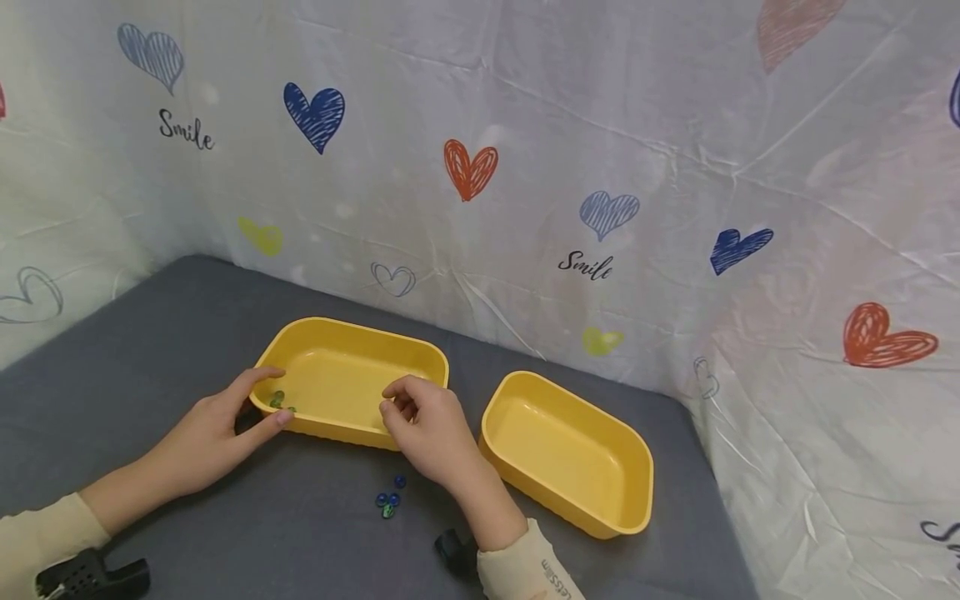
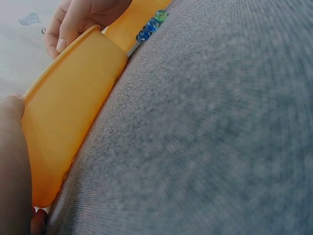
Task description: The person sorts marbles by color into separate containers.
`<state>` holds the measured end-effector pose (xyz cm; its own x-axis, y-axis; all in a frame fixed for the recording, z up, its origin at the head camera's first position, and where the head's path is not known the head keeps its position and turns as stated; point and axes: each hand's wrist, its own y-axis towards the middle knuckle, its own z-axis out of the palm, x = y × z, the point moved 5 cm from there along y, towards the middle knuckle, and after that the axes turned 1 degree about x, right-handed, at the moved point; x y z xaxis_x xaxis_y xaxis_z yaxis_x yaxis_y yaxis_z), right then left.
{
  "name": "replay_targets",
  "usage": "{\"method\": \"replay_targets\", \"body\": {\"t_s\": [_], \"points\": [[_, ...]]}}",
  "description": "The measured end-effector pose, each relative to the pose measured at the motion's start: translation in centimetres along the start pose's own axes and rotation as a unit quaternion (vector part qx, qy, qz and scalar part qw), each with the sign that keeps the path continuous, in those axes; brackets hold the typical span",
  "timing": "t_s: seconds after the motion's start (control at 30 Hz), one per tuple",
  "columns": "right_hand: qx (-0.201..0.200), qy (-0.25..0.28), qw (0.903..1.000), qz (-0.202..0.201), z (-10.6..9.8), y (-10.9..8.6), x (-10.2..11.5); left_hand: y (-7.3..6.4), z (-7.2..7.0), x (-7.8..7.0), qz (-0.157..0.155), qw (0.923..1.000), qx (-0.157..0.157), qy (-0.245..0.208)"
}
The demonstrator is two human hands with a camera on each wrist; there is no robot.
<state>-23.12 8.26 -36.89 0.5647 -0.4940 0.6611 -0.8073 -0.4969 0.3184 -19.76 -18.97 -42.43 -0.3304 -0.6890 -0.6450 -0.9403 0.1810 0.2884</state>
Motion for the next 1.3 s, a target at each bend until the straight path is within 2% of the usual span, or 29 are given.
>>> {"method": "replay_targets", "body": {"t_s": [0.17, 0.4, 1.3], "points": [[0.004, -0.011, 0.9998, -0.014, 0.12, -0.04, 0.09, -0.09, -0.04, 0.07, -0.001, 1.0, -0.004, 0.004], [0.004, -0.015, 0.9998, -0.013, 0.18, -0.05, 0.1, -0.1, -0.09, 0.07, -0.001, 1.0, -0.006, 0.007], [-0.001, 0.006, 0.9994, -0.035, -0.04, -0.5, 0.13, 0.07, 0.07, -0.08, -0.001, 1.0, 0.0, 0.007]]}}
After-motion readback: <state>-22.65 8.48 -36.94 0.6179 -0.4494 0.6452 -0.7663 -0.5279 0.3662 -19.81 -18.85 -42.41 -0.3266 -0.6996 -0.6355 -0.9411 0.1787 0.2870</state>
